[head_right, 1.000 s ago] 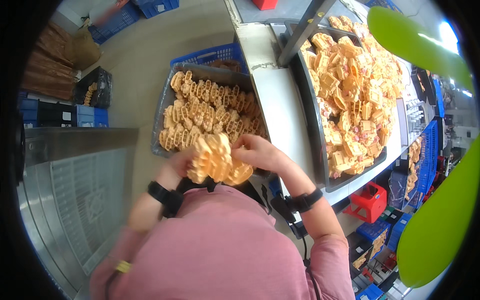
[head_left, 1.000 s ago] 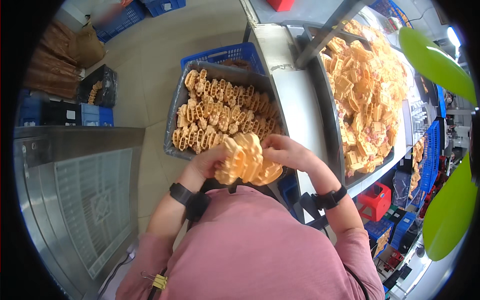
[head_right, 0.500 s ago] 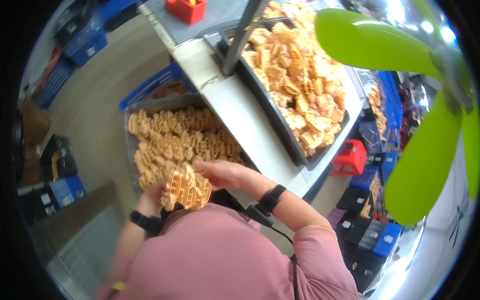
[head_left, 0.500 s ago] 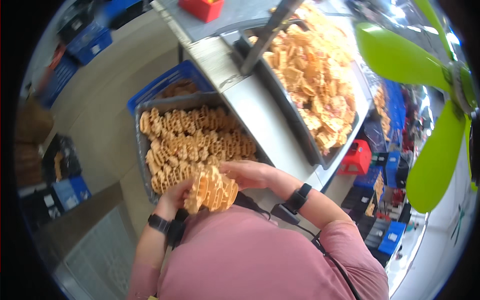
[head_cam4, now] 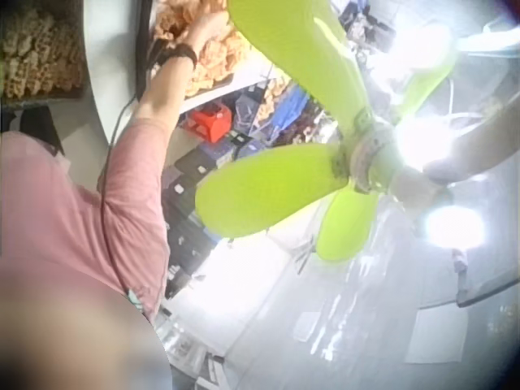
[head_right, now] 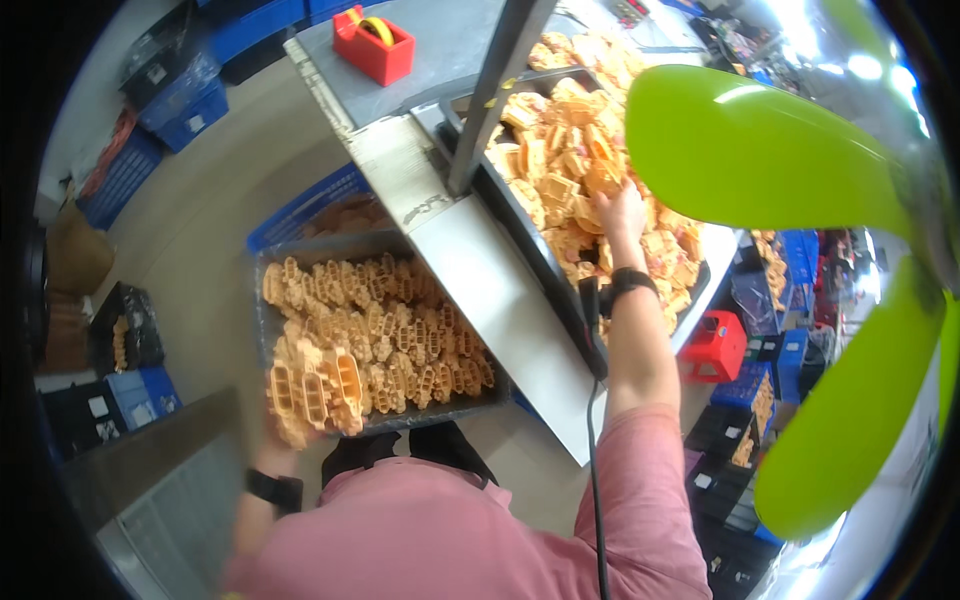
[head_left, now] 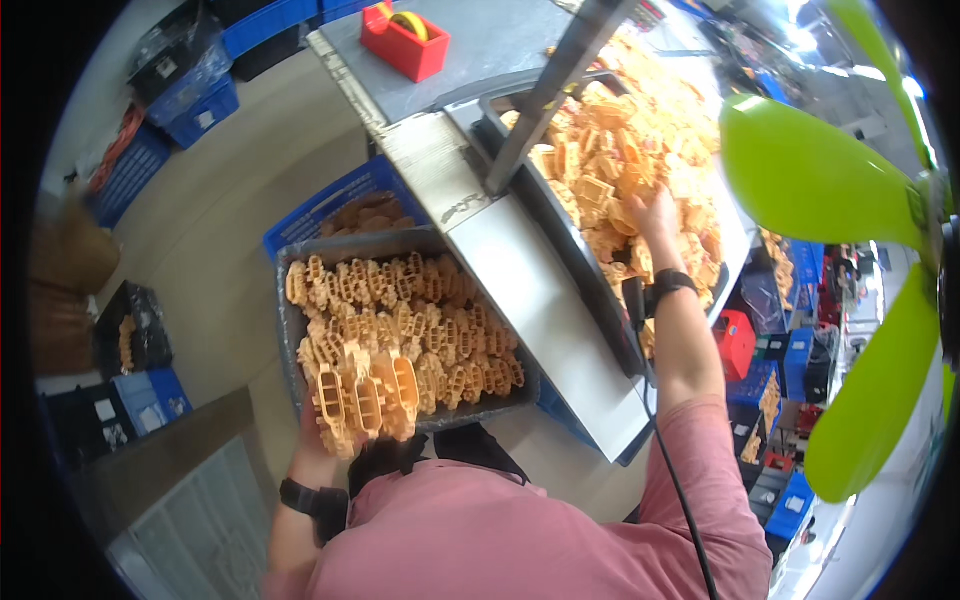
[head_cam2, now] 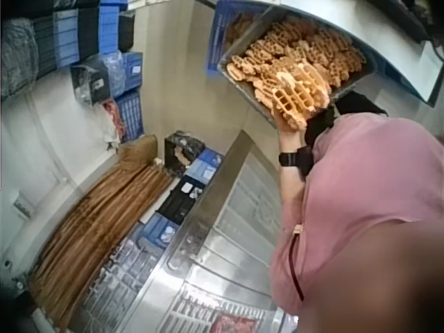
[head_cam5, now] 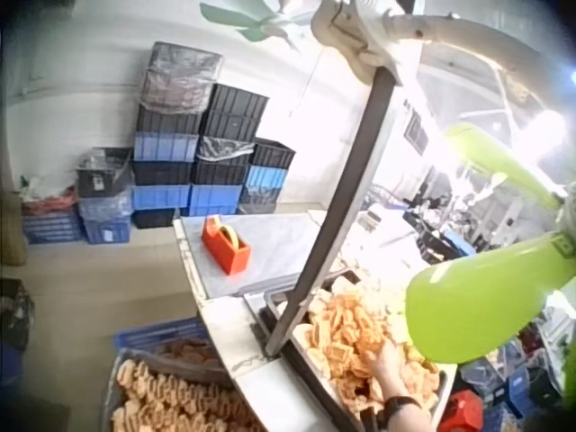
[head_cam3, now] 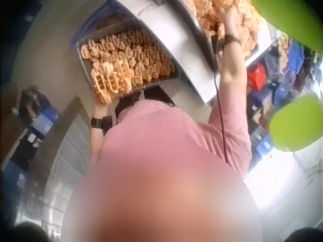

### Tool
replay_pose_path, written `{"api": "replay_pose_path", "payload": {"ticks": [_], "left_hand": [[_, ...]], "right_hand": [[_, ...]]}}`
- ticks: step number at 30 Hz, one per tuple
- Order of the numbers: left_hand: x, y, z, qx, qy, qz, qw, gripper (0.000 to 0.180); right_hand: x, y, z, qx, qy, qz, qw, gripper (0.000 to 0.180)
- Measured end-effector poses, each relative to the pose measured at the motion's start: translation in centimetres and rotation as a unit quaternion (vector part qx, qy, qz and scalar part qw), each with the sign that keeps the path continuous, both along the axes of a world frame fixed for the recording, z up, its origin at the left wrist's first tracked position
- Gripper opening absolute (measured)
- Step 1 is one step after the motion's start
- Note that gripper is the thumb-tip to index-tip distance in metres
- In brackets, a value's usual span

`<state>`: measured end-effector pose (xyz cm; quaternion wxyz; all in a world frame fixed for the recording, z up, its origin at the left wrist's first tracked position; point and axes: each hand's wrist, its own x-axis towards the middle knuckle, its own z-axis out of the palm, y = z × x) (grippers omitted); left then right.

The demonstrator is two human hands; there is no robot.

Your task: Sorting and packing waffle-like food items from trays into crates lined with plastic.

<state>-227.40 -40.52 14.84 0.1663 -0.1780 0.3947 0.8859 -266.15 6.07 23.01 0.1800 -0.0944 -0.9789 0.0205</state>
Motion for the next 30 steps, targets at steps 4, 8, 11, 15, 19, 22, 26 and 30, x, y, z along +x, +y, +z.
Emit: {"api": "replay_pose_path", "payload": {"ticks": [4,8,11,15,19,22,26,30], "left_hand": [[-2.8,-0.5,4.4,0.322,-0.068,0.116,0.937,0.077],[-5.1,-0.3,3.1,-0.014,0.15,0.092,0.984,0.061],[-7.2,0.0,4.2,0.324,0.042,0.079,0.942,0.061],[-7.7,-0.3,5.0,0.396,0.071,0.052,0.914,0.064],[-7.4,-0.8,5.4,0.355,0.015,0.063,0.933,0.065],[-5.9,-1.8,4.3,0.361,0.029,0.086,0.928,0.066],[-4.1,-2.8,3.5,0.39,0.032,0.129,0.911,0.069],[-2.9,-4.0,3.8,0.325,-0.025,0.126,0.937,0.064]], "right_hand": [[-0.4,2.0,0.0,-0.07,-0.054,0.004,0.996,0.042],[7.1,-1.3,5.0,-0.263,0.009,0.13,0.956,0.031],[15.2,-12.6,8.2,-0.41,-0.065,0.273,0.868,0.025],[21.8,-21.7,9.8,-0.373,-0.252,0.268,0.852,0.031],[23.1,-26.0,6.5,-0.355,-0.259,0.308,0.844,0.032],[23.6,-27.9,6.0,-0.338,-0.283,0.337,0.832,0.033],[22.5,-26.7,4.5,-0.226,-0.239,0.441,0.835,0.032],[20.2,-26.4,6.4,-0.157,-0.234,0.599,0.75,0.029]]}}
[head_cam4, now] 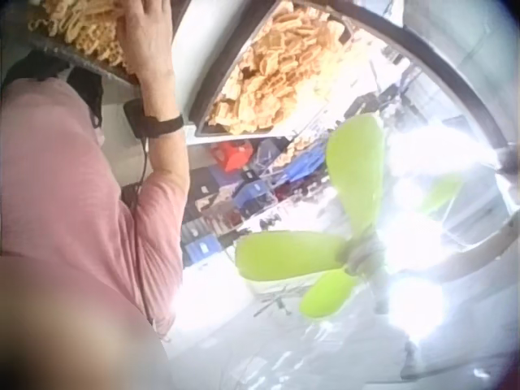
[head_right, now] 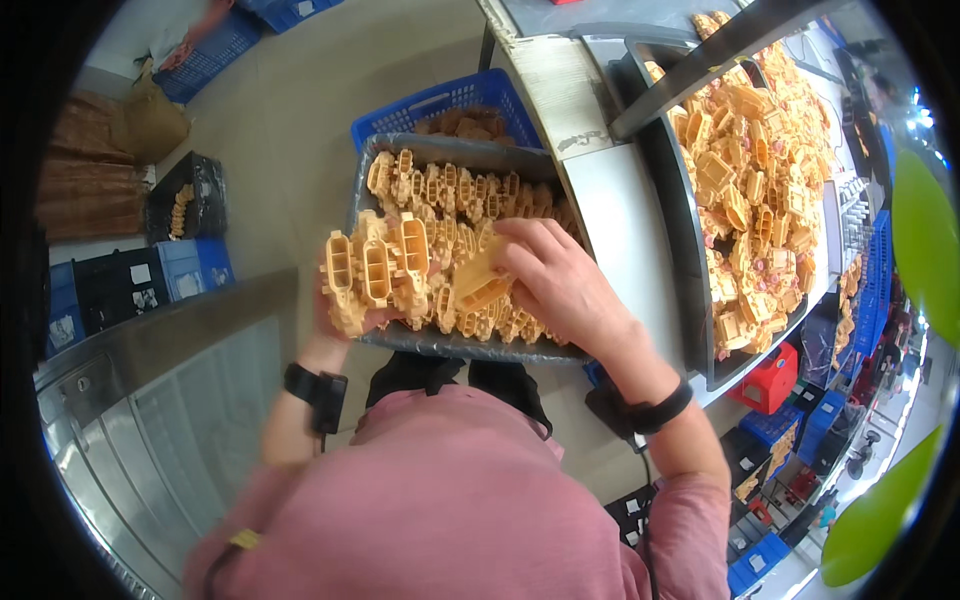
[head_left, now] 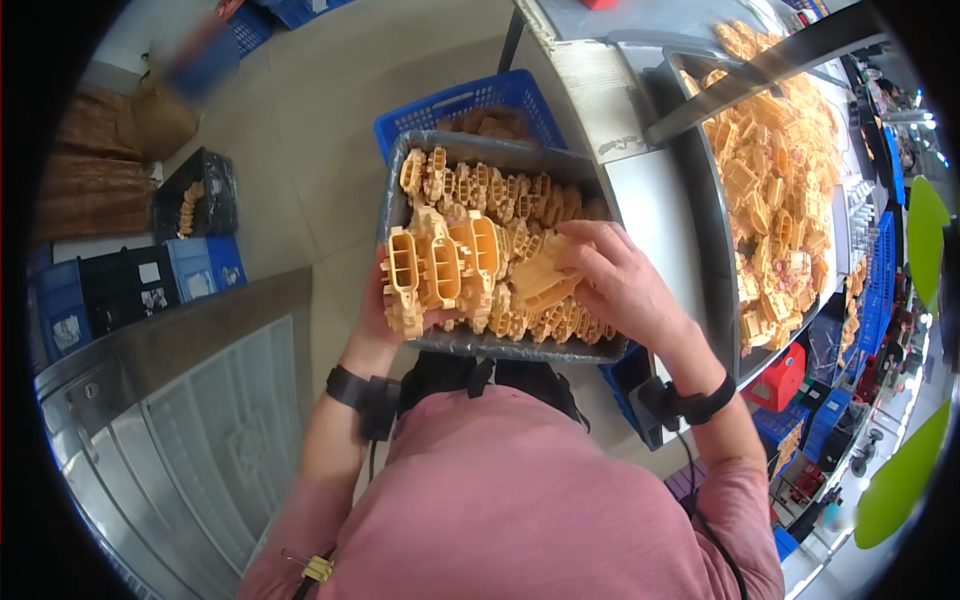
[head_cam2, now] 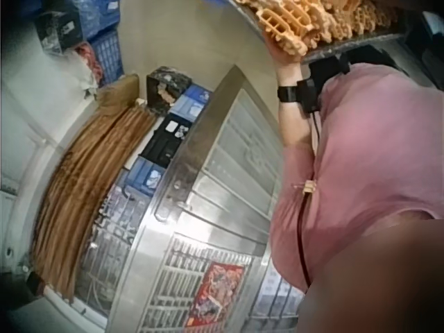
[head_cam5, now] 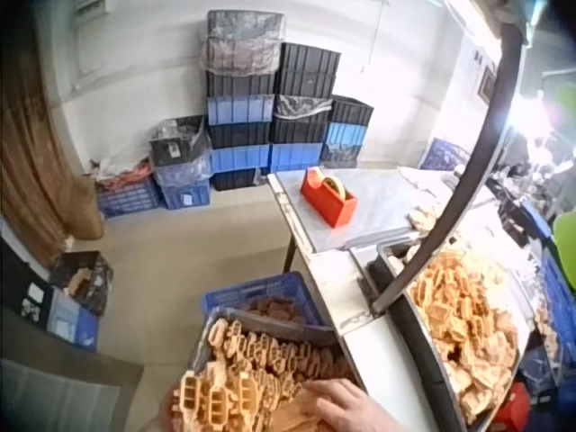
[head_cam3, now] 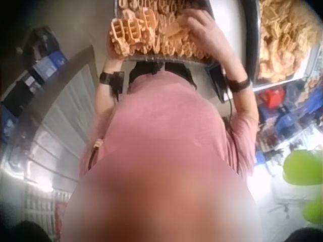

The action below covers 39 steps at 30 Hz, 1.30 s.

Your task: Sorting and packing waffle-like food items from trays into crates lined with plastic.

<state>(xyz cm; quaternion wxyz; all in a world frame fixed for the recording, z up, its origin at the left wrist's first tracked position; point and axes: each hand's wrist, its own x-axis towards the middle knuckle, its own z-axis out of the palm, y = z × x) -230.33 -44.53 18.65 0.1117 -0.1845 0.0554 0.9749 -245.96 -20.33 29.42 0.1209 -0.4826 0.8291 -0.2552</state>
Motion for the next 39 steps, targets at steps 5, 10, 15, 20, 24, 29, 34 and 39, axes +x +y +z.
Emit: {"api": "replay_pose_path", "payload": {"ticks": [5,10,15,20,24,29,34,39], "left_hand": [[2.0,-0.6,-2.8,0.023,-0.037,-0.031,0.999,0.051],[2.2,0.9,-4.2,0.074,-0.088,-0.03,0.993,0.052],[2.8,1.3,-5.2,0.043,-0.136,-0.071,0.987,0.055],[2.0,1.4,-3.4,-0.243,-0.128,-0.122,0.954,0.057],[-0.5,0.7,-5.2,-0.041,-0.156,-0.164,0.973,0.055],[-4.9,0.4,-8.7,-0.129,-0.166,-0.225,0.951,0.051],[-12.6,-1.2,-8.0,-0.279,-0.086,-0.222,0.93,0.059],[-16.2,-2.1,-13.2,-0.348,-0.18,-0.253,0.884,0.061]], "right_hand": [[0.2,-1.5,-0.8,-0.056,-0.118,0.046,0.99,0.043],[2.5,-0.6,-4.1,-0.064,-0.277,-0.093,0.954,0.052],[2.2,-0.6,-4.1,-0.016,-0.275,-0.057,0.96,0.053],[2.5,-0.3,-6.5,-0.033,-0.365,-0.098,0.925,0.05],[3.7,0.6,-9.1,-0.096,-0.734,-0.222,0.634,0.062],[3.9,-0.9,-15.9,-0.079,-0.567,-0.31,0.759,0.083],[-1.0,-4.4,-20.0,-0.23,-0.582,-0.396,0.672,0.08],[-4.6,-6.1,-25.7,-0.281,-0.565,-0.392,0.669,0.074]]}}
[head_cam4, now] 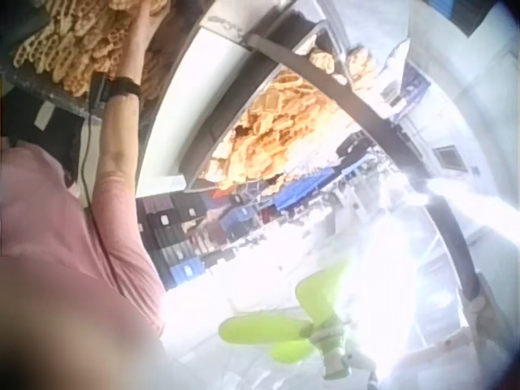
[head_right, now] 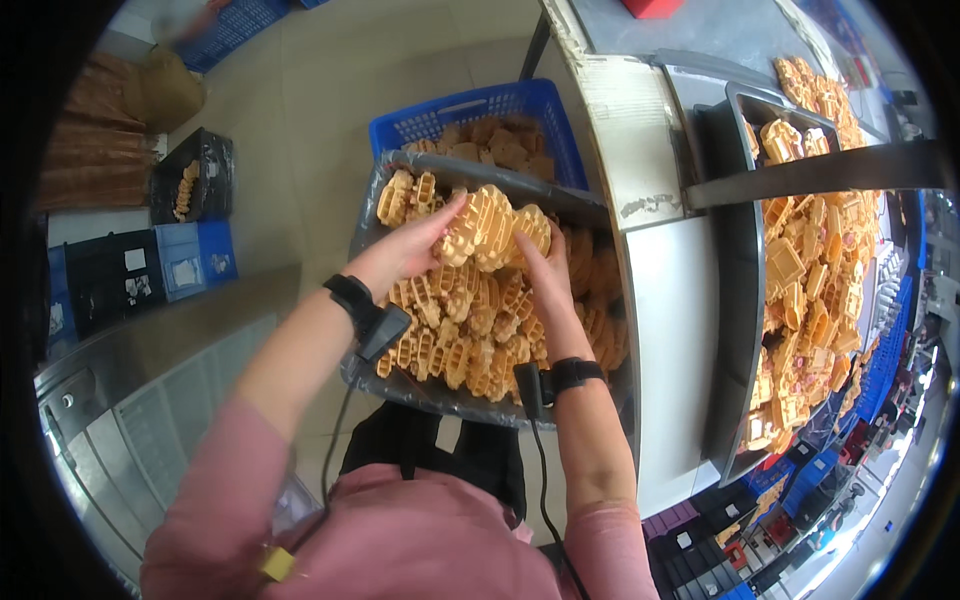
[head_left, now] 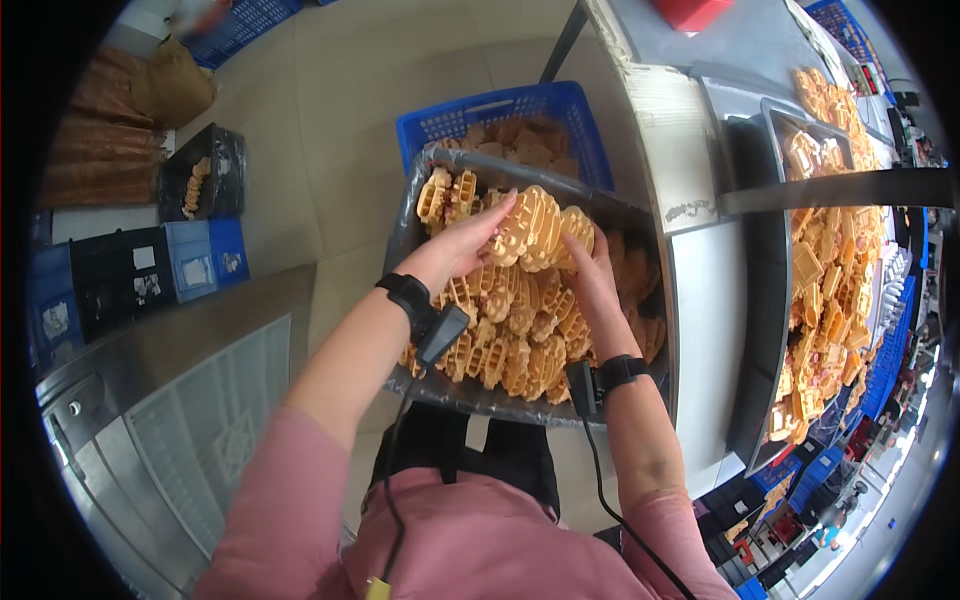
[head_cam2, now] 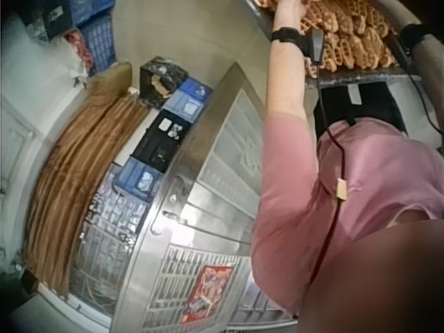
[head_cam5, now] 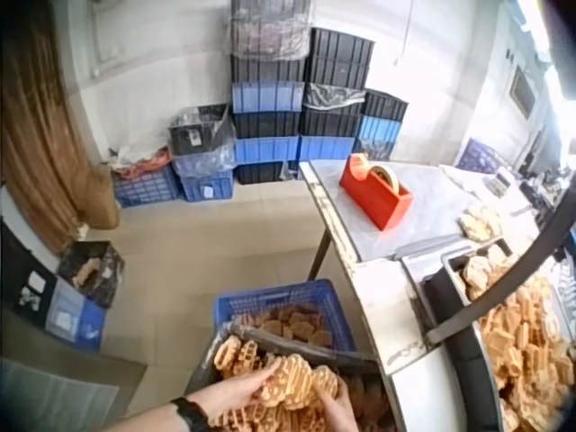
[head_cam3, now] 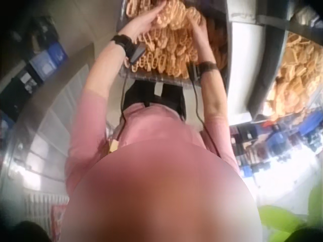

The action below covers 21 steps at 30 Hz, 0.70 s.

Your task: Sorting and packing waffle-like food items from trays into crates lined with plastic.

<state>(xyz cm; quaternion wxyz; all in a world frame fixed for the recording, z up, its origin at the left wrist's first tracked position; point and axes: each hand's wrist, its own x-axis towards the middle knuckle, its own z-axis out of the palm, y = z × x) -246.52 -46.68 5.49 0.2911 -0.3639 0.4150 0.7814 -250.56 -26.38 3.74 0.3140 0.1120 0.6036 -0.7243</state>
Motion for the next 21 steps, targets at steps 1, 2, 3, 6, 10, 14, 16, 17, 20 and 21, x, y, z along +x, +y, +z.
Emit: {"api": "replay_pose_path", "payload": {"ticks": [1,2,3,6,10,14,16,17,20,21], "left_hand": [[-0.2,0.7,-1.1,-0.041,-0.012,0.017,0.999,0.065],[-0.3,1.0,-1.8,-0.043,-0.011,0.017,0.999,0.065],[-0.3,1.2,-2.5,-0.03,-0.025,0.04,0.998,0.062],[0.0,1.4,-4.3,-0.015,-0.042,0.075,0.996,0.055],[0.5,0.8,-6.4,-0.02,-0.096,0.124,0.987,0.05],[0.0,1.7,-5.5,0.048,-0.12,0.275,0.953,0.052],[-0.1,1.6,-5.3,0.043,-0.123,0.35,0.928,0.05],[0.2,1.3,-5.7,0.043,-0.123,0.353,0.927,0.05],[1.3,1.1,-6.7,0.053,-0.096,0.431,0.896,0.05],[1.6,1.4,-6.2,0.05,-0.088,0.433,0.896,0.048]], "right_hand": [[-0.5,0.1,-1.3,0.012,0.01,0.003,1.0,0.072],[-0.7,-0.1,-2.1,0.025,0.017,0.006,1.0,0.071],[-0.8,-0.3,-2.8,0.037,0.009,0.0,0.999,0.07],[-1.1,-0.9,-4.0,0.053,0.024,0.01,0.998,0.075],[-0.8,-2.2,-4.6,0.115,0.07,0.021,0.991,0.078],[-0.3,-3.0,-5.3,0.189,0.113,0.017,0.975,0.078],[0.1,-3.8,-4.7,0.192,0.124,0.026,0.973,0.076],[0.4,-4.6,-3.7,0.196,0.125,0.035,0.972,0.076],[0.5,-5.1,-4.5,0.235,0.138,0.062,0.96,0.077],[0.4,-5.0,-5.2,0.256,0.135,0.06,0.955,0.078]]}}
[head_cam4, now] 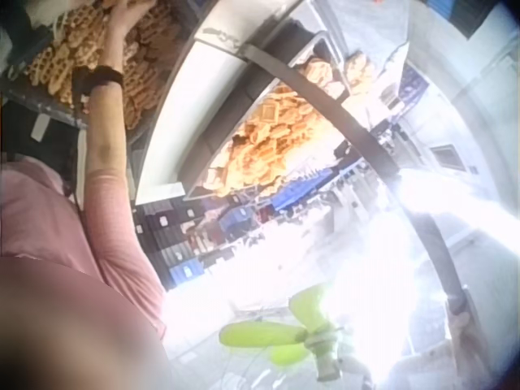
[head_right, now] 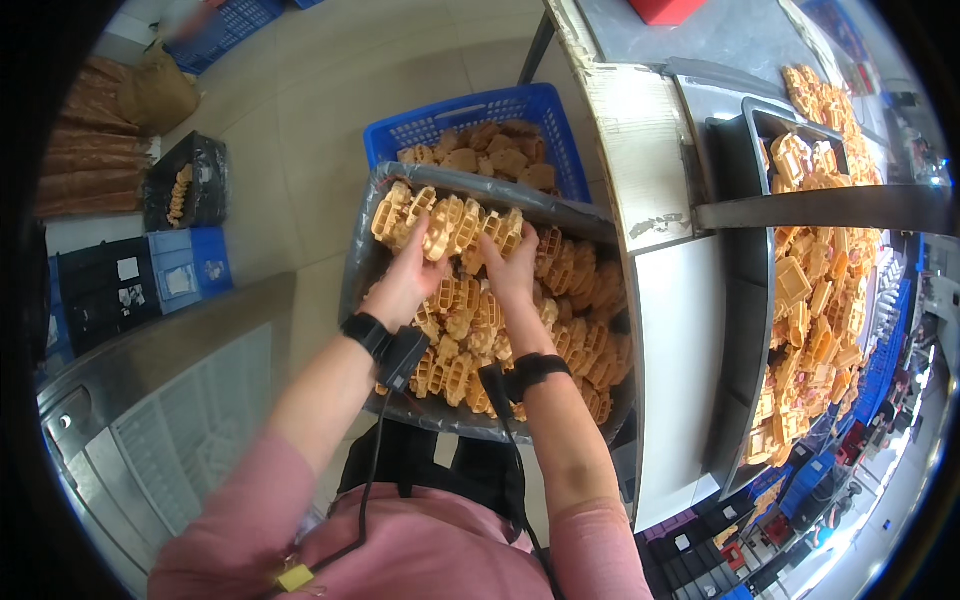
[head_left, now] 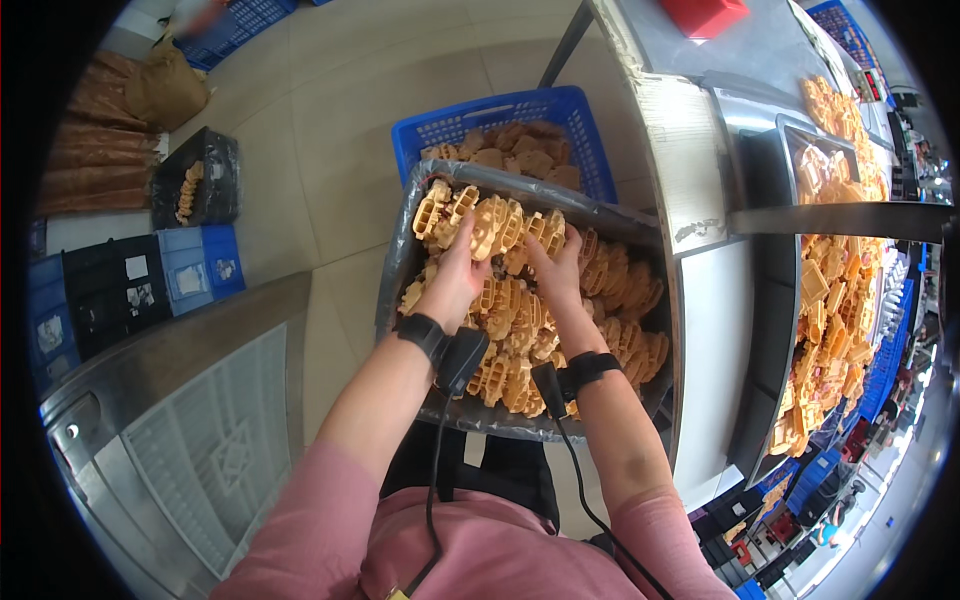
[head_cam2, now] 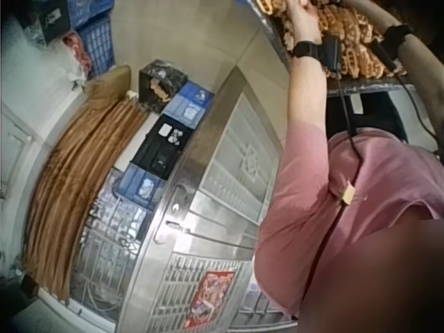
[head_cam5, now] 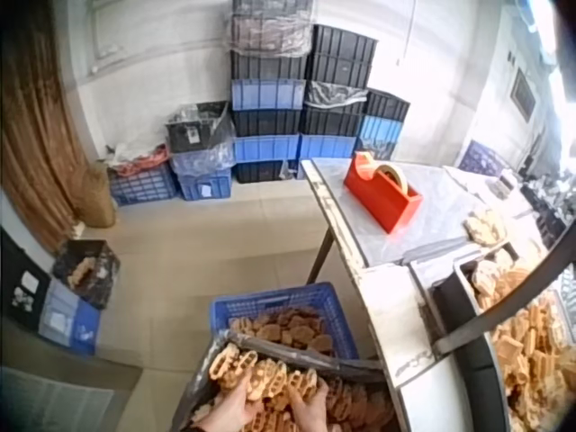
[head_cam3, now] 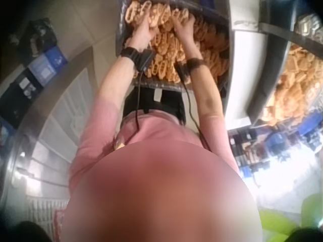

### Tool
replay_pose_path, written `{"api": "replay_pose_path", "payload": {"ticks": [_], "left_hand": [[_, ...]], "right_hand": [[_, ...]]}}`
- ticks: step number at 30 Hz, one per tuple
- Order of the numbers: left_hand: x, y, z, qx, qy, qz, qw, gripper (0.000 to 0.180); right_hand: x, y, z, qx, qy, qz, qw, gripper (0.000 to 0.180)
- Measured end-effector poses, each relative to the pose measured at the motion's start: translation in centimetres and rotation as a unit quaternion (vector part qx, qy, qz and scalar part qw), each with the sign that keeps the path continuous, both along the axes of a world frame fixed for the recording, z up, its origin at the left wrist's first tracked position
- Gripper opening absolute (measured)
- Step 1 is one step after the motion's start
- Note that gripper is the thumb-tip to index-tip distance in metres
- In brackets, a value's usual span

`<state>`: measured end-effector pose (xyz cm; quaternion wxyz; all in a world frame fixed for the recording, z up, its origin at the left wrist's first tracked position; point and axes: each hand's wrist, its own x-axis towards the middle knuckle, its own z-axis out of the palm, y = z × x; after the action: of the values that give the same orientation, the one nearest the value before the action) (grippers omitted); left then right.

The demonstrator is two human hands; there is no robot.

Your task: Sorting and packing waffle-like food items from trays into crates lined with plastic.

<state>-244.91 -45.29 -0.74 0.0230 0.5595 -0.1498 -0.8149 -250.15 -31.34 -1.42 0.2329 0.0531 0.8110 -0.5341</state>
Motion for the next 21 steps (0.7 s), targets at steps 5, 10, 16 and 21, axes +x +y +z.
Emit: {"api": "replay_pose_path", "payload": {"ticks": [5,10,16,21], "left_hand": [[1.9,1.3,1.3,-0.113,-0.068,-0.103,0.986,0.048],[2.5,0.3,-1.6,-0.136,-0.001,-0.103,0.985,0.038],[2.3,0.9,0.1,-0.127,-0.052,-0.101,0.985,0.025],[2.8,0.1,0.0,-0.129,-0.042,-0.173,0.975,0.021]], "right_hand": [[0.6,-1.5,-0.4,0.034,0.032,0.02,0.999,0.073],[0.9,-2.5,-0.1,0.083,0.101,0.029,0.991,0.066],[0.2,-1.5,0.0,0.049,0.036,0.038,0.997,0.065],[0.6,-2.9,1.0,0.1,0.058,0.036,0.993,0.065]]}}
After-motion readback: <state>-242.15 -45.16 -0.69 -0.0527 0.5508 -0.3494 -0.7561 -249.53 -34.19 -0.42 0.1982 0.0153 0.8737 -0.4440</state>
